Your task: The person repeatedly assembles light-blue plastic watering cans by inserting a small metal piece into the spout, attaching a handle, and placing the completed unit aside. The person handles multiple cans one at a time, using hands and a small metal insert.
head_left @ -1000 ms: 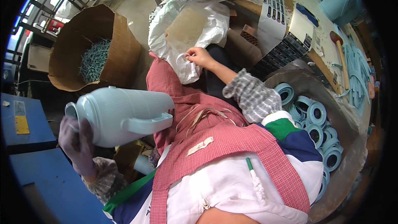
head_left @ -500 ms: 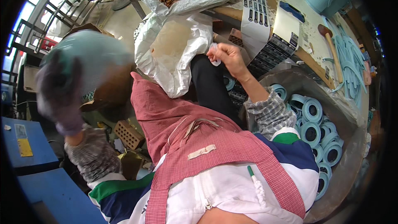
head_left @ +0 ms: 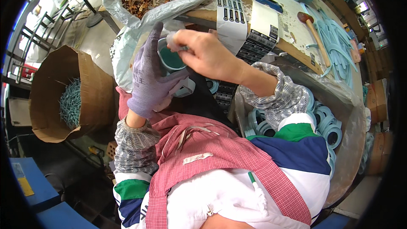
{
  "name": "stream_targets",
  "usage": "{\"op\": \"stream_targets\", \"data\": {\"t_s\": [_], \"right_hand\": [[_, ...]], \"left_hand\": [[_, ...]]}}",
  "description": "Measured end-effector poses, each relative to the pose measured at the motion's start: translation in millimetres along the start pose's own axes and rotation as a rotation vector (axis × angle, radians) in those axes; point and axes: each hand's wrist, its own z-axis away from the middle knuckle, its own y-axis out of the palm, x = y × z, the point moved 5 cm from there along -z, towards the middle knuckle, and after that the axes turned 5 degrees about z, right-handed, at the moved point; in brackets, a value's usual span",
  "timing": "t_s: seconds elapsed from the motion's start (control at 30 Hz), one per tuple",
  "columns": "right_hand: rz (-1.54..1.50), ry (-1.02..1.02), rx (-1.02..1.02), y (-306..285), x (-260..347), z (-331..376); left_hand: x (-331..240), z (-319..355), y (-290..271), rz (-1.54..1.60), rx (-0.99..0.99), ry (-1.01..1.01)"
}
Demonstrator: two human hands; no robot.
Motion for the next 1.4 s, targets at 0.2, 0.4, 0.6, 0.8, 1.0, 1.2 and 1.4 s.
{"op": "stream_targets", "data": {"t_s": [0.2, 0.4, 0.6, 0.8, 1.0, 1.2, 1.4], "right_hand": [[0.285, -0.142, 0.167, 27, 0, 10], [0.470, -0.218, 0.026, 36, 10, 22], [0.622, -0.163, 0.184, 39, 13, 28], [0.265, -0.161, 0.428, 31, 19, 32], [-0.487, 0.145, 0.571, -9, 4, 29], [0.992, 0.183, -0.374, -85, -241, 23], [0.908, 0.496, -0.390, -92, -269, 13]], "left_hand": [[3, 14, -1, 0.008, 0.125, -0.031], [-2, 22, -5, -0.116, 0.167, 0.071], [-13, 21, -15, -0.074, 0.367, 0.156], [-12, 17, -20, -0.165, 0.587, 0.208], [-32, 21, -28, -0.156, 0.437, 0.198], [-96, 6, -95, -0.312, -0.005, 0.454], [-51, -11, -151, -0.598, -0.269, 0.013]]}}
